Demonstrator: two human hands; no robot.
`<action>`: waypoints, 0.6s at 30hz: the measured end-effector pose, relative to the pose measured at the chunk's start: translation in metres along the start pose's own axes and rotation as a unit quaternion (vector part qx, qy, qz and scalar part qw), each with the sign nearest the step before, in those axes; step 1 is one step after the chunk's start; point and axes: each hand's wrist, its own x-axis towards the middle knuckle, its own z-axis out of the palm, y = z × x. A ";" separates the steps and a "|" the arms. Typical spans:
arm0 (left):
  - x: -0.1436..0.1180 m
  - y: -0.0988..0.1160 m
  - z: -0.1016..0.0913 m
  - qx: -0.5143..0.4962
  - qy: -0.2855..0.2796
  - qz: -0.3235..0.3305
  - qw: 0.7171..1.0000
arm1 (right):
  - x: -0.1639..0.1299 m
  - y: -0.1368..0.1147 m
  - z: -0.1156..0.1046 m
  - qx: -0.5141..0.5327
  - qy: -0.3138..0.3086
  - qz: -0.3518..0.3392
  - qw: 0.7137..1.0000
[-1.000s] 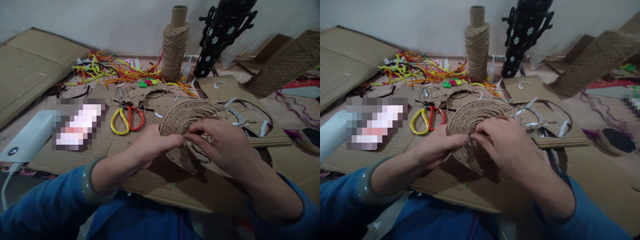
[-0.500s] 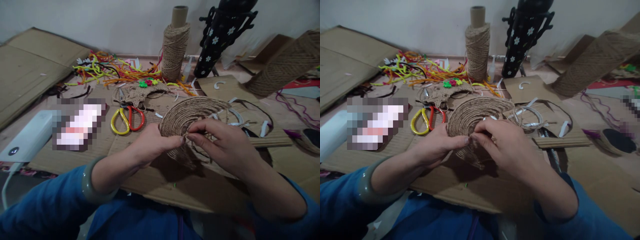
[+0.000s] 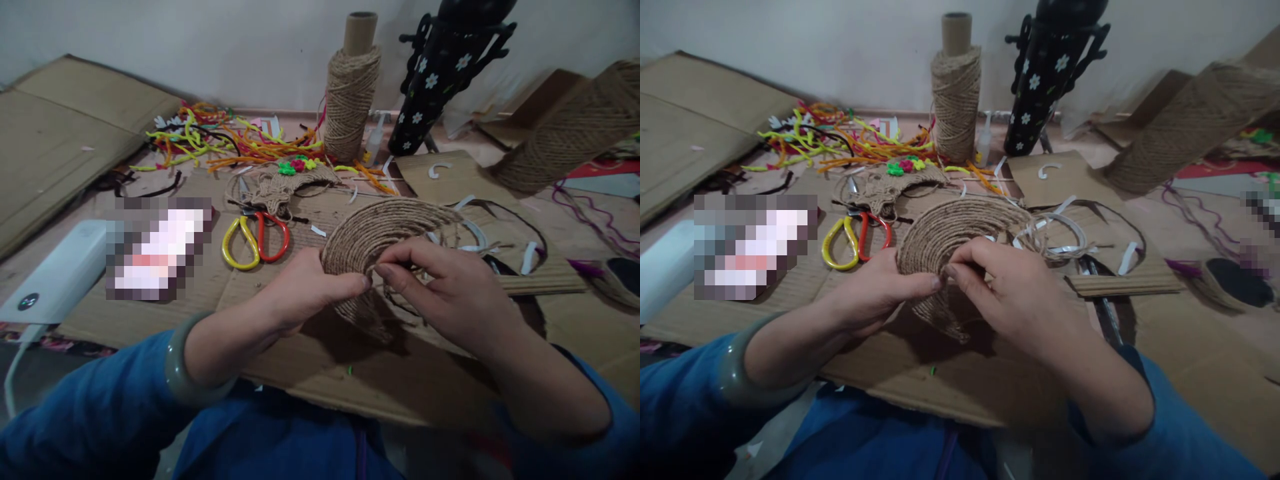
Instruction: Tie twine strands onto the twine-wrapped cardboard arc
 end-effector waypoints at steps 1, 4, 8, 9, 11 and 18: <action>0.000 0.000 0.001 -0.001 0.000 -0.003 1.000 | 0.000 0.000 0.000 -0.005 0.001 -0.002 1.000; 0.000 0.001 0.002 -0.007 0.001 -0.006 1.000 | 0.000 -0.001 0.001 -0.011 0.006 -0.007 1.000; 0.000 0.002 0.002 -0.008 0.007 -0.008 1.000 | -0.001 0.000 0.003 -0.023 0.020 -0.004 1.000; 0.000 0.002 0.002 -0.007 0.006 -0.010 1.000 | -0.001 0.000 0.004 -0.026 0.024 -0.003 0.999; 0.000 0.002 0.002 -0.009 0.005 -0.012 1.000 | -0.001 0.001 0.005 -0.028 0.030 0.001 0.999; 0.000 0.002 0.002 -0.066 0.014 0.001 0.998 | -0.003 -0.001 0.004 -0.004 0.047 0.031 0.998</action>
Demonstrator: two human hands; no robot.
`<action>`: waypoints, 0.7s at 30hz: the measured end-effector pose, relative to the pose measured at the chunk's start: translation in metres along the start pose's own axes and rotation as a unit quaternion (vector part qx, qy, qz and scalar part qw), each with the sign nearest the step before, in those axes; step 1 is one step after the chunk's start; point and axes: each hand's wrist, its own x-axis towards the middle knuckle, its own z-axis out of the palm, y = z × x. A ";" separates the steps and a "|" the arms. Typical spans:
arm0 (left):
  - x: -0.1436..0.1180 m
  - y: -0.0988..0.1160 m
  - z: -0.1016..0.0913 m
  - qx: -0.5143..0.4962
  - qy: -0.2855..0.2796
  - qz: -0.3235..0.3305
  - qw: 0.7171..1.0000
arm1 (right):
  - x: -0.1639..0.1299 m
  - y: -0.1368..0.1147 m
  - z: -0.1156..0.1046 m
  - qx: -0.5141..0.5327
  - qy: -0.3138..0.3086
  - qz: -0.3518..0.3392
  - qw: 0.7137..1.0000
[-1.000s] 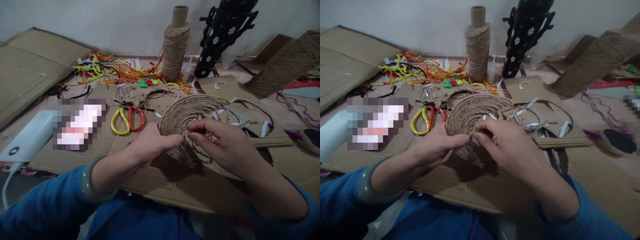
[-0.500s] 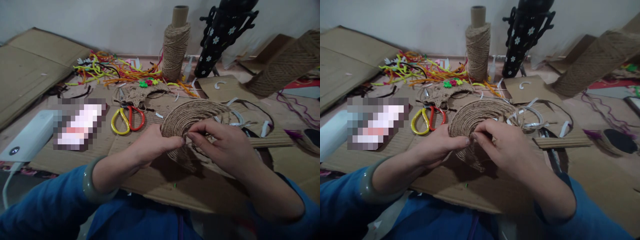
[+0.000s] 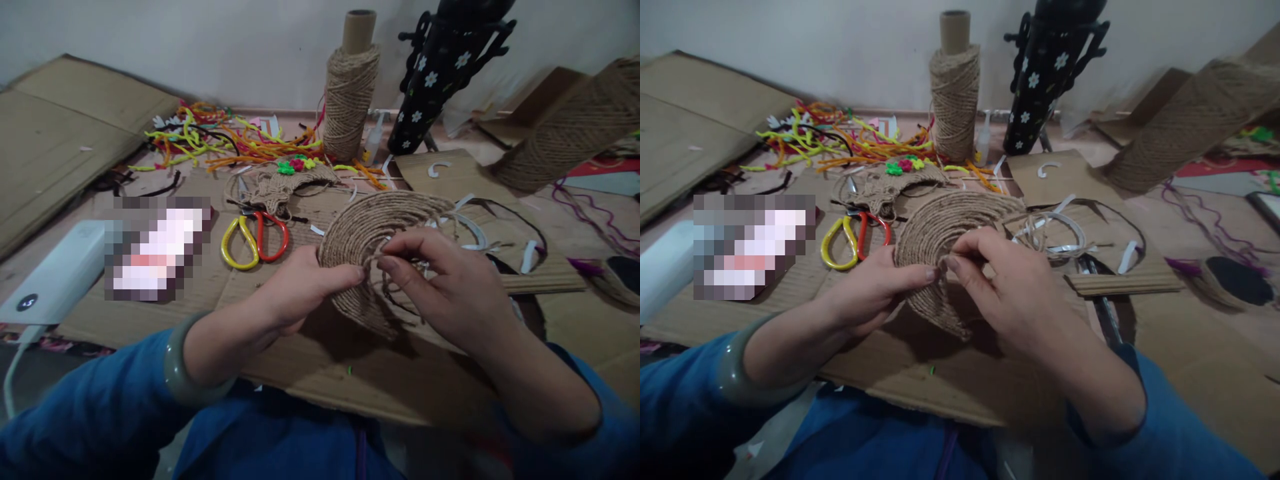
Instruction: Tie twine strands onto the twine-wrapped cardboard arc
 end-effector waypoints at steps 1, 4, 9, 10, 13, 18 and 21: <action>0.000 0.000 0.000 -0.014 -0.002 0.005 1.000 | 0.000 0.000 0.000 0.001 0.003 0.003 1.000; 0.000 0.000 0.000 -0.028 -0.011 0.015 0.999 | 0.001 0.002 0.000 0.001 0.007 0.010 1.000; -0.001 0.000 0.000 -0.012 -0.003 0.014 1.000 | 0.003 0.004 0.000 0.000 -0.018 -0.012 1.000; -0.001 0.000 0.000 -0.011 -0.006 0.015 1.000 | 0.003 0.004 -0.001 0.001 -0.023 -0.013 1.000; 0.000 0.000 0.000 0.005 0.001 0.009 1.000 | 0.003 0.002 -0.002 0.009 -0.025 0.000 1.000; 0.000 0.000 0.000 0.029 0.001 0.001 1.000 | 0.003 -0.001 0.000 0.010 -0.009 0.003 1.000; 0.000 0.000 0.000 0.030 -0.004 -0.002 1.000 | 0.004 -0.002 0.001 0.004 0.000 0.010 1.000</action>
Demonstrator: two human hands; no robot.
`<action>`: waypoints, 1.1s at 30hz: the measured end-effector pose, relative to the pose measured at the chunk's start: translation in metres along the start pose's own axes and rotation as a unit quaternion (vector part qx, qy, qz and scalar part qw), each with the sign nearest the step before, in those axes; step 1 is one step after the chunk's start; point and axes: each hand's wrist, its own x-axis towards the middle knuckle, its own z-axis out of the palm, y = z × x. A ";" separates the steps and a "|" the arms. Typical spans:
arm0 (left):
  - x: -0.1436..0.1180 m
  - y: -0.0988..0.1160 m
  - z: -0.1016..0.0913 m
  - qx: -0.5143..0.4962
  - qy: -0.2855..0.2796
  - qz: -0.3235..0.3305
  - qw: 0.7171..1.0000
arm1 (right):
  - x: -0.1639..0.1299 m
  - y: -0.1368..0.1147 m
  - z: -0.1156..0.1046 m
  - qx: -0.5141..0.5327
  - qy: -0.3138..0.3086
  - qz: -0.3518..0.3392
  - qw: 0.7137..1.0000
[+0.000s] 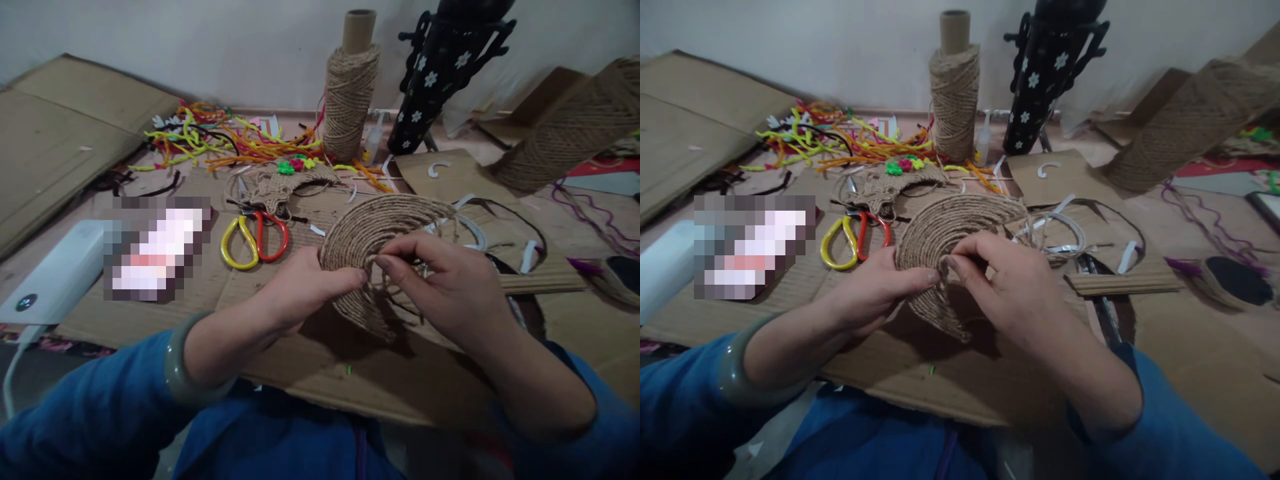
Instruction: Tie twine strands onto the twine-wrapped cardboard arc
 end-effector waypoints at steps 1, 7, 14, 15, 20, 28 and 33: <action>0.000 0.000 0.000 0.000 -0.001 -0.001 1.000 | 0.000 0.000 0.001 -0.002 0.001 0.003 1.000; -0.001 0.001 0.001 -0.006 -0.008 -0.020 1.000 | -0.002 0.002 0.004 -0.019 0.024 0.014 0.999; -0.001 0.000 0.002 -0.013 -0.010 -0.024 1.000 | -0.004 0.003 0.008 -0.004 0.047 0.040 0.998; -0.001 -0.001 0.002 -0.016 -0.011 -0.023 1.000 | -0.004 0.003 0.009 0.006 0.057 0.046 0.997; -0.001 -0.002 0.002 -0.030 -0.020 -0.025 0.999 | -0.002 0.000 0.019 0.158 0.078 0.111 0.978; 0.000 0.001 -0.001 -0.018 -0.006 -0.026 0.999 | -0.001 0.000 0.026 0.262 0.075 0.147 0.951; 0.002 0.002 -0.006 0.008 0.009 -0.013 1.000 | -0.002 0.000 0.025 0.217 0.053 0.114 0.968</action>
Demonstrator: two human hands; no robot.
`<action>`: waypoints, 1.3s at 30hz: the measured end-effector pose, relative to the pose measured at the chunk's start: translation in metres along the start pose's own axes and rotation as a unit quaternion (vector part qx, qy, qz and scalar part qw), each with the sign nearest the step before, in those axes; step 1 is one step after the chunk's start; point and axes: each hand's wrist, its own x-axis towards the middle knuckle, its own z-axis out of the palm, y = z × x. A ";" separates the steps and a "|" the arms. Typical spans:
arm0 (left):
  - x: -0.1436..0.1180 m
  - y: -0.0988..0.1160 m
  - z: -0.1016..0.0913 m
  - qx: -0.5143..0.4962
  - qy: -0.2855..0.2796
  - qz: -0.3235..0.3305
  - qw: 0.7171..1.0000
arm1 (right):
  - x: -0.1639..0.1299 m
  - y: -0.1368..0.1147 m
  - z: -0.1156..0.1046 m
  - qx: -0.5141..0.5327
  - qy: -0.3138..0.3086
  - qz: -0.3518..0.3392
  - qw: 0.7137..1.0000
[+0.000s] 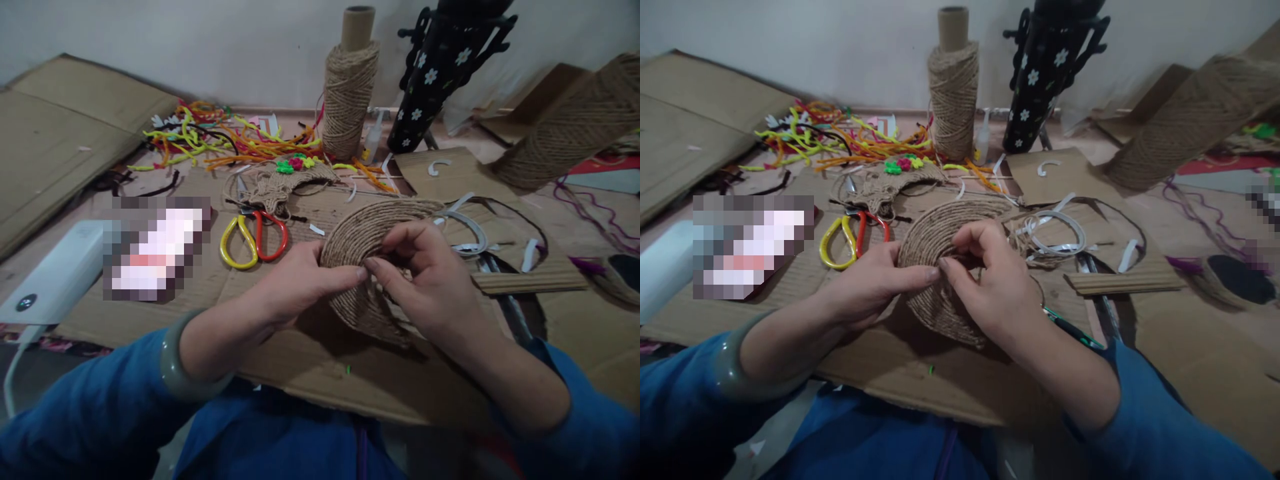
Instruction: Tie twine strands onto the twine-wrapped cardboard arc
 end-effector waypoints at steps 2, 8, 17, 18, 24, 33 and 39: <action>0.000 0.000 0.000 0.006 0.001 0.003 1.000 | -0.001 0.000 -0.002 -0.026 -0.015 -0.018 0.999; 0.001 0.000 0.001 -0.045 0.007 0.011 0.999 | 0.002 0.001 -0.011 -0.106 -0.020 -0.060 0.992; -0.001 0.001 0.002 -0.048 0.016 0.015 0.999 | 0.008 -0.003 -0.016 -0.147 -0.064 -0.089 0.983; -0.001 0.000 0.002 -0.046 0.016 0.014 0.999 | 0.008 -0.002 -0.016 -0.129 -0.058 -0.077 0.987; 0.000 -0.002 0.002 -0.026 0.008 0.010 1.000 | 0.010 -0.002 -0.013 -0.023 -0.058 0.015 0.998; -0.001 -0.002 0.001 0.002 0.001 0.010 1.000 | 0.010 0.001 -0.013 0.144 -0.103 0.122 0.977; -0.001 -0.003 -0.002 -0.017 -0.051 0.007 0.999 | 0.007 -0.001 -0.013 0.132 -0.120 0.143 0.974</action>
